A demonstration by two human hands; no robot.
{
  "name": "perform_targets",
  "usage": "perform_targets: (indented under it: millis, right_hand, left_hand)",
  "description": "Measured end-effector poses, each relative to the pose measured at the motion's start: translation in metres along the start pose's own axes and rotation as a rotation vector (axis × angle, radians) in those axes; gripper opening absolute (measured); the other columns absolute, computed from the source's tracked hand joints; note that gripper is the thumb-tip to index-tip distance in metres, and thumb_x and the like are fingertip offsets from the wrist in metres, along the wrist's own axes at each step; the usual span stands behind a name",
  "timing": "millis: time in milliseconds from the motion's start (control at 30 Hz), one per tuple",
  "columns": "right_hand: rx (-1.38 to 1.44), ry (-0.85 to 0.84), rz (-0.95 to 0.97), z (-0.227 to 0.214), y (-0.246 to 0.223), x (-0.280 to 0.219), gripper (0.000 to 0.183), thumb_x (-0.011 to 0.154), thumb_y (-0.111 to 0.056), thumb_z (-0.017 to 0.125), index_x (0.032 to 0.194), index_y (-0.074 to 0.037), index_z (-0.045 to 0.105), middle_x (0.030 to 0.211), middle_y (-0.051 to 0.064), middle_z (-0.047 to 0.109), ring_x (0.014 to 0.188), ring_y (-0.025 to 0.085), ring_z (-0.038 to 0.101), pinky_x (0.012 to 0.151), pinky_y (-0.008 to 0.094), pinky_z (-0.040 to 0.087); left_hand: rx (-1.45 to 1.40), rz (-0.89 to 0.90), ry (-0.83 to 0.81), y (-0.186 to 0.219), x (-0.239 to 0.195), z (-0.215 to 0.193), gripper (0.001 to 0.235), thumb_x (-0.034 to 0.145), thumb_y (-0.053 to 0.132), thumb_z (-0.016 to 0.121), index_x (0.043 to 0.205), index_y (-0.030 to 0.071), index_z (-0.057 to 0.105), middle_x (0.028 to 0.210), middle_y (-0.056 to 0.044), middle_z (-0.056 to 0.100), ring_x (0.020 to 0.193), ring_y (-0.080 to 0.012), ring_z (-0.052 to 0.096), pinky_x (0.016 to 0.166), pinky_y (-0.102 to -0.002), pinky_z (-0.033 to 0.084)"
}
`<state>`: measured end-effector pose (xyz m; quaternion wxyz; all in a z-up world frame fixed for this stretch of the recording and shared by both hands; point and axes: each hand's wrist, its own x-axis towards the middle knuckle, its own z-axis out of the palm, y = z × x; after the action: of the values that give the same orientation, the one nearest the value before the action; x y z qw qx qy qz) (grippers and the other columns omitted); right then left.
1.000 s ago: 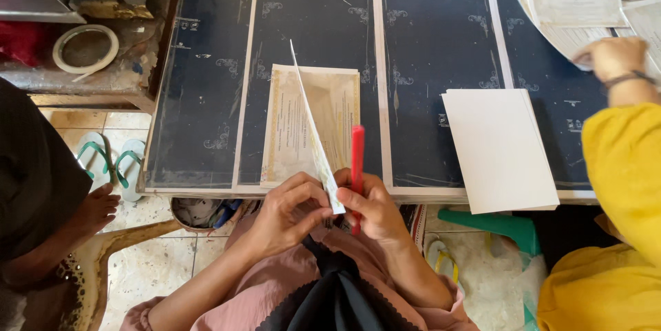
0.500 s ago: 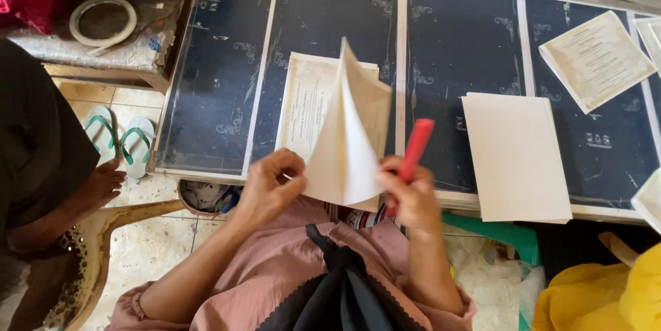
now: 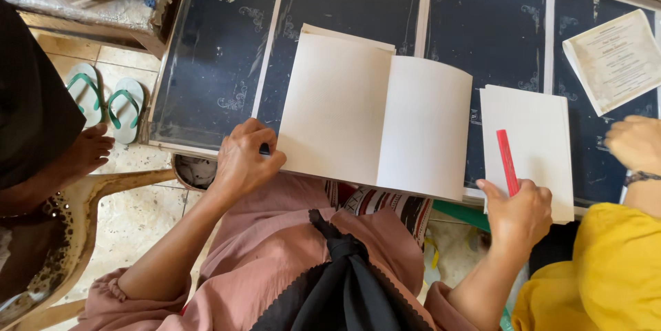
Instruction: The person inserts a stack of blank white pages into a printed book cover and closes it. They repeat this process with multiple book covers and stacks of pages, placing the assembled books on the table.
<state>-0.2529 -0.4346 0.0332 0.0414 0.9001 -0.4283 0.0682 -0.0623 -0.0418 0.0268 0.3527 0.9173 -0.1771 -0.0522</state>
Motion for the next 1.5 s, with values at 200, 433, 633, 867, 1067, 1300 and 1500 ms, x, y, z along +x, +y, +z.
perform_targets:
  millis: [200,433,633,867,1067,1300,1500]
  right_hand:
    - [0.019,0.126,-0.161,-0.002,0.012,0.002,0.025,0.094,-0.029,0.070,0.083,-0.006,0.068,0.077,0.015,0.061,0.067,0.042,0.057,0.058,0.052,0.044]
    - [0.681,0.580,-0.473,-0.086,-0.052,-0.065,0.030,0.116,-0.005,0.068,0.094,0.015,0.068,0.085,0.026,0.060,0.085,0.040,0.054,0.081,0.047,0.043]
    - [1.249,0.211,-0.234,-0.070,-0.118,-0.074,0.019,0.099,-0.007,0.067,0.091,0.007,0.057,0.066,0.008,0.042,0.054,0.014,0.035,0.051,0.029,0.025]
    - [0.982,0.129,-0.513,-0.027,-0.158,-0.071,0.011,0.096,-0.001,0.072,0.096,0.008,0.066,0.077,0.012,0.061,0.069,0.021,0.057,0.064,0.031,0.045]
    - [0.686,0.246,-0.633,-0.015,-0.166,-0.062,0.014,0.089,-0.001,0.079,0.099,0.000,0.070,0.076,0.011,0.055,0.066,0.027,0.052,0.062,0.037,0.041]
    - [0.585,0.305,-0.654,0.000,-0.164,-0.056,0.018,0.080,-0.012,0.083,0.094,-0.008,0.073,0.075,0.005,0.048,0.076,0.030,0.061,0.068,0.036,0.047]
    - [0.798,0.223,-0.604,-0.052,-0.147,-0.066,0.009,0.092,0.002,0.073,0.095,0.009,0.069,0.076,0.018,0.051,0.070,0.034,0.056,0.071,0.038,0.043]
  left_hand:
    - [0.225,0.141,0.089,-0.007,-0.006,-0.016,0.026,0.074,0.036,0.063,0.060,0.016,0.057,0.078,0.000,0.059,0.072,-0.0264,0.054,0.071,-0.044,0.036]
    - [-0.334,0.406,0.081,0.049,-0.007,-0.041,0.019,0.084,0.022,0.053,0.092,0.006,0.060,0.090,-0.010,0.059,0.084,-0.0243,0.056,0.074,-0.039,0.040]
    - [-0.851,0.208,-0.128,0.045,-0.007,-0.013,0.057,0.086,0.031,0.066,0.137,0.023,0.040,0.128,-0.006,0.056,0.115,-0.0220,0.058,0.095,-0.035,0.046]
    - [-0.651,0.229,0.105,0.000,-0.001,-0.001,0.052,0.087,0.003,0.068,0.132,0.020,0.047,0.124,-0.011,0.056,0.086,-0.0108,0.060,0.070,-0.023,0.052]
    - [-0.240,0.327,0.161,-0.030,0.009,0.020,0.050,0.087,0.020,0.072,0.131,0.026,0.051,0.133,-0.003,0.056,0.108,-0.0258,0.048,0.090,-0.043,0.040]
    - [-0.026,0.328,0.145,-0.037,0.013,0.027,0.049,0.083,0.040,0.068,0.129,0.034,0.054,0.128,0.009,0.056,0.110,-0.0182,0.047,0.085,-0.037,0.032]
    - [0.140,0.289,0.068,0.012,0.010,-0.007,0.044,0.077,0.014,0.071,0.119,0.023,0.062,0.147,-0.006,0.032,0.115,-0.0351,0.039,0.086,-0.048,0.032]
